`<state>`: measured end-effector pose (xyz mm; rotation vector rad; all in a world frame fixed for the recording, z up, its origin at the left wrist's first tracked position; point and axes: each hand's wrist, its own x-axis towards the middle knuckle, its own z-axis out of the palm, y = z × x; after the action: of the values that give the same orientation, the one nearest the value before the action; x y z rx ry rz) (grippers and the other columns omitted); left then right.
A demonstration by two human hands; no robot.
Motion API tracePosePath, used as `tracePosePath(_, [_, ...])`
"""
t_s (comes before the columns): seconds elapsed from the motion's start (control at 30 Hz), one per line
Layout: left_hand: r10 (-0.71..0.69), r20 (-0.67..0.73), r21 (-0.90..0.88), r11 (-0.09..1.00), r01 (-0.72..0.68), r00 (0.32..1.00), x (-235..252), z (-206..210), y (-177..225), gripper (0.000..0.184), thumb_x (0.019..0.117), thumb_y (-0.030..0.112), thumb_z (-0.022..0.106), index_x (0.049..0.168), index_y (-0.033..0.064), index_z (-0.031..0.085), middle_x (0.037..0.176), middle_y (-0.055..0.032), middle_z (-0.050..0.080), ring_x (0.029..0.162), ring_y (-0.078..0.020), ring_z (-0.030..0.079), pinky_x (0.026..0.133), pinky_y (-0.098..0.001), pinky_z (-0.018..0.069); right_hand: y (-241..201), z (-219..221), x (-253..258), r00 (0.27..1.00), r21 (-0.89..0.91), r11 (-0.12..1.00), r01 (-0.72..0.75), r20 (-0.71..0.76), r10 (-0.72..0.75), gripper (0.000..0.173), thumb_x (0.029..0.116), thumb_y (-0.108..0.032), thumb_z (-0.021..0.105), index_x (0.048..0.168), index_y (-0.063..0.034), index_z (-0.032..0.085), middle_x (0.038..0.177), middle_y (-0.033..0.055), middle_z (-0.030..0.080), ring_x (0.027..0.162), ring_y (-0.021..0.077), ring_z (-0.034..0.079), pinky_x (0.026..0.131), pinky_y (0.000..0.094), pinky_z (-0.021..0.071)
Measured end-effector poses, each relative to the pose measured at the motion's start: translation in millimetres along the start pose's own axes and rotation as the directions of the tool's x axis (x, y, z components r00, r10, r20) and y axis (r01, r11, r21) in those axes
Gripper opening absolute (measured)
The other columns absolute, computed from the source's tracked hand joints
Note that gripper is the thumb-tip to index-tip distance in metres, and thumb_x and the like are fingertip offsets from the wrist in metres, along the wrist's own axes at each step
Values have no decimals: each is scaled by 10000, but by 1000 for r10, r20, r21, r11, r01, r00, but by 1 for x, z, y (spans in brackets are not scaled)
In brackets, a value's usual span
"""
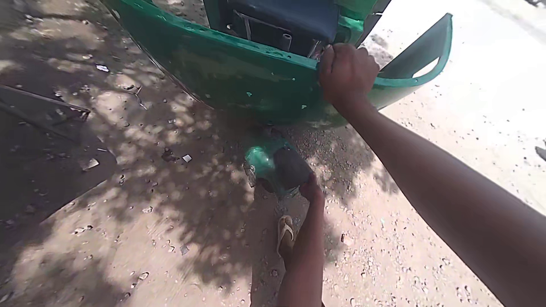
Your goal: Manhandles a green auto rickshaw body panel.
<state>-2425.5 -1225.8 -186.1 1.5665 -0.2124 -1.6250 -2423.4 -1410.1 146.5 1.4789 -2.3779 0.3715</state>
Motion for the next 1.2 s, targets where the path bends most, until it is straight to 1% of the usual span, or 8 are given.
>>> tracePosePath(0.2, [77, -20, 90, 993, -75, 997, 89, 44, 102, 312, 871, 192, 841, 1041, -33, 707, 989, -165, 748, 936, -246, 736, 896, -445, 615, -63, 50, 113, 989, 8, 991, 134, -70, -133, 597, 1085, -446, 261, 742, -106, 611, 706, 121, 660, 744, 355, 702, 552, 550, 447])
tracePosePath(0.3, [56, -47, 65, 996, -53, 997, 131, 61, 148, 310, 919, 206, 794, 1079, -39, 693, 1011, -180, 746, 943, -266, 744, 882, -462, 627, -90, 77, 159, 979, 53, 978, 202, -41, -200, 621, 1069, -557, 263, 793, -123, 610, 706, 103, 636, 733, 334, 684, 571, 538, 457])
tracePosePath(0.43, [112, -65, 3, 994, -112, 992, 189, 59, 217, 338, 933, 195, 778, 1138, -49, 666, 1092, -199, 716, 995, -277, 720, 903, -462, 613, -140, 104, 224, 972, 61, 974, 216, 85, -221, 804, 885, -875, 309, 852, -133, 616, 756, 96, 637, 761, 327, 672, 596, 533, 458])
tracePosePath(0.57, [160, -18, 24, 987, -159, 987, 263, 60, 298, 338, 943, 174, 763, 1166, -55, 653, 1143, -197, 704, 1061, -278, 708, 957, -463, 605, -189, 124, 299, 973, 30, 989, 146, 177, -149, 887, 796, -950, 362, 903, -119, 653, 818, 133, 672, 834, 356, 688, 655, 574, 484])
tracePosePath(0.7, [89, 26, 117, 989, -91, 996, 310, 73, 368, 394, 1004, 270, 689, 1218, -53, 613, 1163, -235, 690, 1029, -325, 714, 909, -509, 600, -194, 139, 366, 968, 13, 998, 63, 243, -64, 868, 779, -954, 406, 810, -114, 623, 733, 140, 638, 761, 367, 680, 604, 582, 480])
tracePosePath(0.93, [143, 53, 244, 958, -152, 988, 408, 88, 486, 452, 1051, 331, 601, 1314, -37, 594, 1284, -268, 634, 1159, -390, 653, 994, -572, 545, -199, 178, 466, 948, -7, 1000, 11, 319, -8, 892, 752, -961, 460, 827, -100, 683, 799, 171, 682, 816, 395, 695, 631, 615, 504])
tracePosePath(1.13, [277, 38, 606, 757, -243, 960, 479, 126, 565, 460, 1050, 411, 576, 1168, -18, 693, 1137, -236, 698, 1083, -366, 671, 974, -573, 521, -175, 200, 521, 950, -60, 997, -53, 304, 69, 837, 769, -916, 532, 819, -93, 674, 775, 203, 662, 798, 443, 671, 621, 648, 471])
tracePosePath(1.2, [306, 46, 657, 708, -260, 951, 485, 136, 580, 451, 1048, 401, 578, 1128, -26, 698, 1104, -230, 702, 1084, -366, 664, 987, -569, 505, -167, 212, 535, 951, -76, 996, -41, 302, 62, 859, 792, -906, 515, 915, -76, 701, 829, 253, 673, 836, 502, 666, 627, 693, 465])
